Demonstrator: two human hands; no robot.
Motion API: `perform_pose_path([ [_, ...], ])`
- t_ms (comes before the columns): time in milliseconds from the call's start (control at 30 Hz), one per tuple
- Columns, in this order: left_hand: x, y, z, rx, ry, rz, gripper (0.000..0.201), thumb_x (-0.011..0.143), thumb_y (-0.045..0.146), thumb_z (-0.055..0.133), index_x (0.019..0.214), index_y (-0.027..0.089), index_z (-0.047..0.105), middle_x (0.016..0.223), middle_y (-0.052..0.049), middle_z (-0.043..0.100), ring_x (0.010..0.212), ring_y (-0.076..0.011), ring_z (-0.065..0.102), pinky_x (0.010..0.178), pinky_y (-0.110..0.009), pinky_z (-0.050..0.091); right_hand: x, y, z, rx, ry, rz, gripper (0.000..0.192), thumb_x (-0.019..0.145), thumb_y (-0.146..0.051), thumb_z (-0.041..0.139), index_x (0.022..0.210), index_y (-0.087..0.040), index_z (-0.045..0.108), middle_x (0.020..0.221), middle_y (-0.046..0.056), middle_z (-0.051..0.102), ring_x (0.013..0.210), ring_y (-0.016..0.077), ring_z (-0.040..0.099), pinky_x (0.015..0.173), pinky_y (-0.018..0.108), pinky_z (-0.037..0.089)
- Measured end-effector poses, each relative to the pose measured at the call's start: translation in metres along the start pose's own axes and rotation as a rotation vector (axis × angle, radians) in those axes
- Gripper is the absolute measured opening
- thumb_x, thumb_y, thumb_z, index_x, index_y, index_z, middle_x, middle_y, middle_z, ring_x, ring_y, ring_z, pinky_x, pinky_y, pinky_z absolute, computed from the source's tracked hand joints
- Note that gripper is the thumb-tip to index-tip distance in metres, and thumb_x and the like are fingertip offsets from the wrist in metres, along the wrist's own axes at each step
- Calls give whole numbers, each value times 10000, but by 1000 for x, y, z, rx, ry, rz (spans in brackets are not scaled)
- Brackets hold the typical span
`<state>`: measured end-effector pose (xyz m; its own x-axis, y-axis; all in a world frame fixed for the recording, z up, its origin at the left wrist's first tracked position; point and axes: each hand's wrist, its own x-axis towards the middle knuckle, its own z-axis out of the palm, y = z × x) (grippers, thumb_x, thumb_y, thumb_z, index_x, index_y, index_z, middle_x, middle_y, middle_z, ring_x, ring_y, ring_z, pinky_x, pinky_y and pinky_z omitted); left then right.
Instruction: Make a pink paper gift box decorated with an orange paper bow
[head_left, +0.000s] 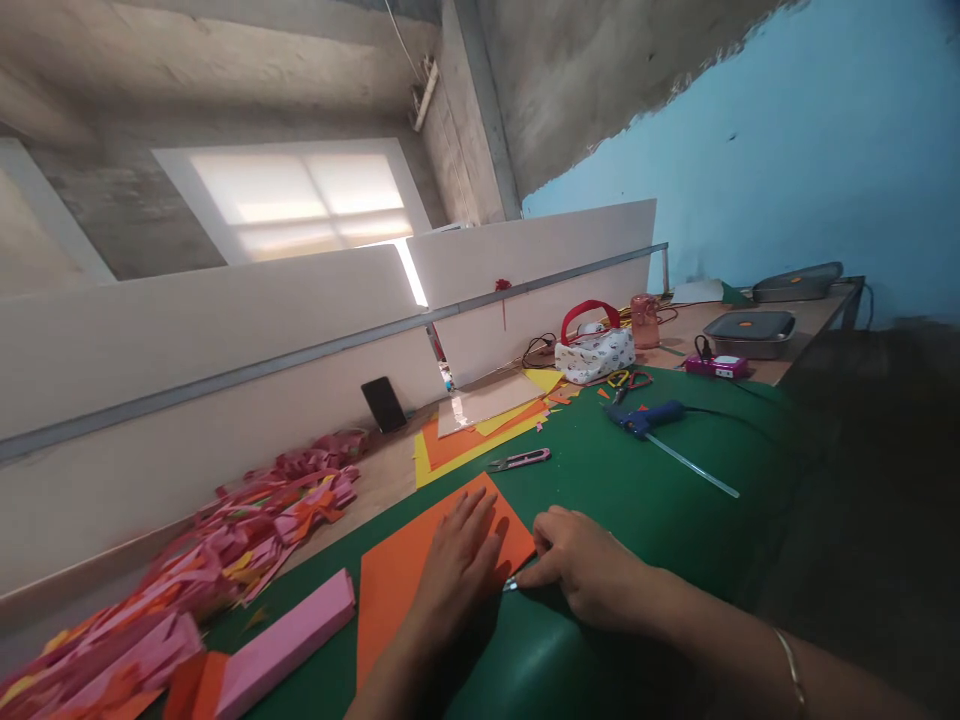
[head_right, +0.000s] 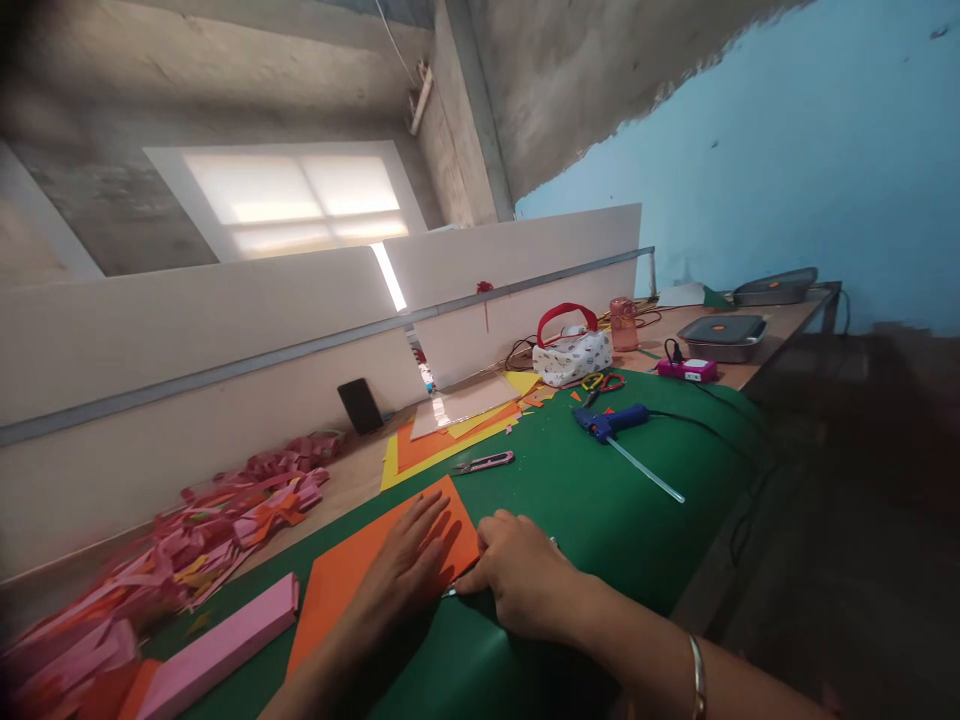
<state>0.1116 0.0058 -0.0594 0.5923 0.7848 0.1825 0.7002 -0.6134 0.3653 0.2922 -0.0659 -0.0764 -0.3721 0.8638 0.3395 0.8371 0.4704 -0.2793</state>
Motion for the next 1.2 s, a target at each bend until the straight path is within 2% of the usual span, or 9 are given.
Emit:
perform_pose_path([
  [67,-3,-1,-14,-93,47,-6,349,823,288,397,1122,213,561,1421,-57,333,1326,-236,240,1047,-417,296,0,-1,-1,12,-14,12,307,772,-169,520,919,-379,687,740,17,420,685,155,361,534,267,190],
  [100,-6,-2,-22,-129,28,4,275,800,258,431,997,224,619,1401,-46,365,1319,-244,255,1037,-414,316,0,-1,-1,21,-19,17,307,782,-176,510,931,-382,683,748,18,426,691,156,366,537,266,195],
  [133,-10,-4,-30,-153,-30,31,221,779,225,455,879,239,652,1367,-25,412,1318,-248,258,1039,-417,316,0,-1,-2,27,-21,21,302,794,-185,501,936,-383,681,755,20,432,698,157,371,542,267,199],
  [200,-20,-11,-42,-182,-157,77,187,761,223,507,761,280,685,1335,25,447,1333,-255,216,1049,-439,296,0,-2,-2,28,-21,28,285,804,-202,498,929,-379,684,763,22,441,714,161,378,553,271,204],
  [333,-37,-30,-43,-225,-279,57,204,773,415,553,867,327,710,1399,30,367,1359,-281,70,1061,-467,252,-2,-1,0,22,-31,41,291,793,-195,518,927,-395,681,767,22,440,723,164,380,559,274,203],
  [500,-42,-45,-33,-146,-315,46,322,783,532,491,985,358,671,1405,16,370,1351,-286,121,1068,-512,165,-3,-1,0,37,-30,31,367,782,-121,514,947,-408,673,771,17,435,716,155,383,566,271,214],
  [700,-42,-43,-40,-90,-345,94,369,796,568,435,1015,366,652,1416,22,352,1344,-287,157,1069,-515,132,-4,-7,0,29,-8,21,328,784,-105,511,903,-344,700,748,21,417,708,150,376,541,264,209],
  [900,-42,-42,-40,-84,-348,84,333,807,537,443,1051,400,625,1419,42,345,1341,-287,166,1063,-519,146,-4,-13,3,25,-11,3,341,775,-97,511,916,-350,691,759,19,409,715,150,373,545,259,214],
  [1200,-42,-44,-39,-95,-351,101,369,801,557,436,1062,377,624,1416,21,352,1341,-294,161,1060,-538,116,-1,-22,8,47,-27,-27,333,783,-95,513,934,-337,685,763,15,411,726,150,375,564,254,237],
])
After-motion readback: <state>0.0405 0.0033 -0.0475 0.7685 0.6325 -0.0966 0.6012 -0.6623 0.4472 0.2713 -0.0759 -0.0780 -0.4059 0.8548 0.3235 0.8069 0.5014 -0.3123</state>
